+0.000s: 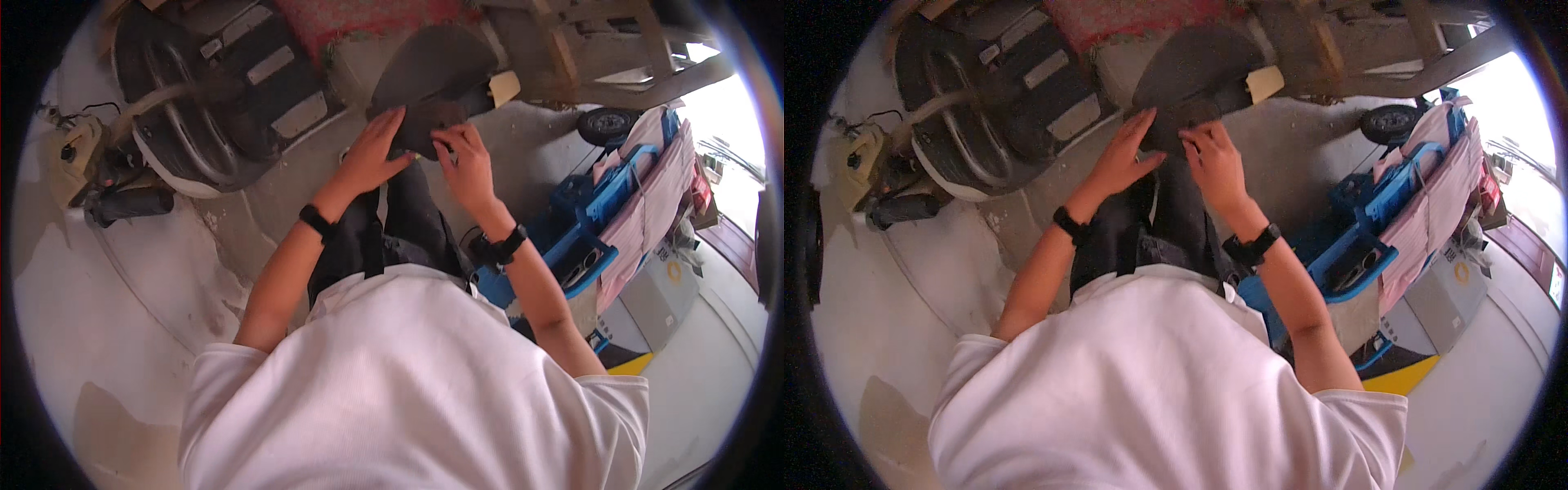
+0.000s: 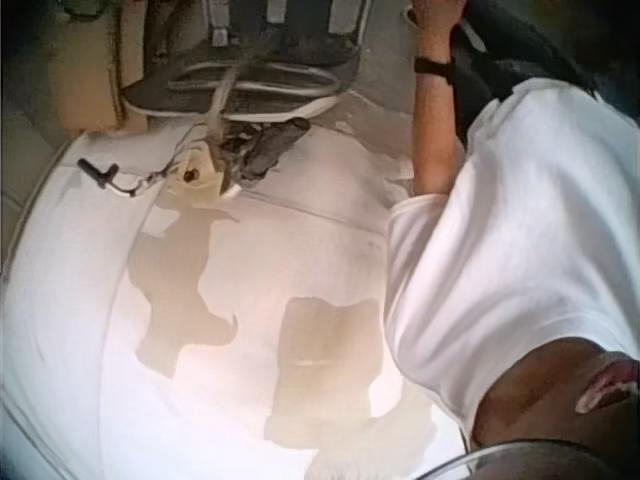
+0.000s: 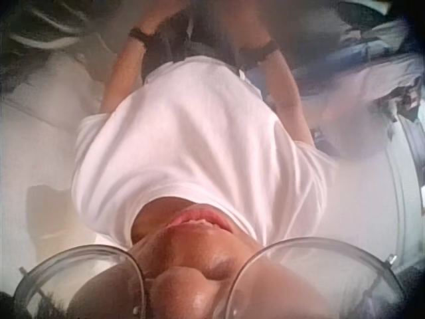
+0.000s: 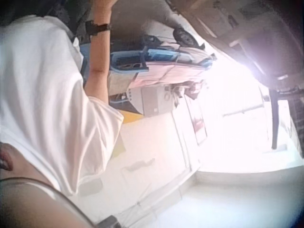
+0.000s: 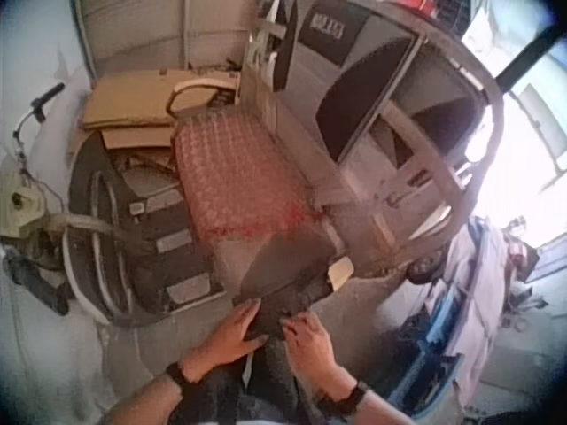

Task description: The recorder is attaching protective black padding to the metal frame of a small three-wheeled vehicle.

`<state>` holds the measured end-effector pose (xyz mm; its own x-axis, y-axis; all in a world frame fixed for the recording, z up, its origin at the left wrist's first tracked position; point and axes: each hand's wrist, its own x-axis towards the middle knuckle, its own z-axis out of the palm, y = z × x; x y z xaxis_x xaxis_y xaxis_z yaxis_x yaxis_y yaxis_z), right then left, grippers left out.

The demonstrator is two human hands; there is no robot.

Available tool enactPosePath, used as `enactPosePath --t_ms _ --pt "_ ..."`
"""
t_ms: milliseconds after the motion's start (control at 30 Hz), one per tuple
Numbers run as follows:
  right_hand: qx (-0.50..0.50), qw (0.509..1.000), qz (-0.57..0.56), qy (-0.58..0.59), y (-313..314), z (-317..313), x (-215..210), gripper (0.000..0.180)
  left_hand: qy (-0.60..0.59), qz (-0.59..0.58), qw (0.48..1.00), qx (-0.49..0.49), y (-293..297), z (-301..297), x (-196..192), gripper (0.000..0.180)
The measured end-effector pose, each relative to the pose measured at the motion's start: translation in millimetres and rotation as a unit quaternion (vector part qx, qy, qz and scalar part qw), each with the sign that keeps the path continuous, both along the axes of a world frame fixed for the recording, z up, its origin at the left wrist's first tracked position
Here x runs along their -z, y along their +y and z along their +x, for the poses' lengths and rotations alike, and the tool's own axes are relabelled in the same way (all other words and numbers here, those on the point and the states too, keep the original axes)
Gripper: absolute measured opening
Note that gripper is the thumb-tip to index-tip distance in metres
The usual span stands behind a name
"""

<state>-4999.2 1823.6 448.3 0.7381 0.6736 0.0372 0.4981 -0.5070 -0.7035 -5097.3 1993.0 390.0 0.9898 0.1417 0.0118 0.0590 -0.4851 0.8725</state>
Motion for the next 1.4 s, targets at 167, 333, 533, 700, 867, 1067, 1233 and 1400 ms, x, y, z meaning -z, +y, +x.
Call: enactPosePath --t_ms 167,333,533,700,867,1067,1233,1400 --pt "0.115 0.989 0.030 -0.083 2 1 5 0.035 -0.006 0.027 0.999 -0.043 -17 43 4 0.064" --pt "0.167 0.969 -0.155 0.095 -8 -6 8 0.041 0.025 0.049 0.996 -0.070 -22 39 14 0.053" --pt "0.109 0.970 0.034 0.215 -9 -10 67 0.040 -0.027 0.029 0.994 -0.100 -24 9 70 0.050" --pt "0.136 0.935 -0.043 0.325 15 -40 53 0.026 -0.013 0.050 0.997 -0.057 -12 -8 90 0.049" --pt "0.160 0.870 0.035 0.464 40 -45 73 0.022 0.010 0.006 0.999 -0.050 -2 -11 101 0.053" --pt "0.156 0.913 -0.034 0.374 20 -28 94 0.021 0.023 -0.134 0.986 -0.100 -8 -11 77 0.051" --pt "0.182 0.907 -0.047 0.376 26 -33 38 0.018 -0.001 0.039 0.996 -0.076 -9 2 66 0.046" --pt "0.303 0.872 0.094 0.372 -3 -10 52 0.021 -0.004 0.113 0.989 -0.093 -40 68 1 0.040"
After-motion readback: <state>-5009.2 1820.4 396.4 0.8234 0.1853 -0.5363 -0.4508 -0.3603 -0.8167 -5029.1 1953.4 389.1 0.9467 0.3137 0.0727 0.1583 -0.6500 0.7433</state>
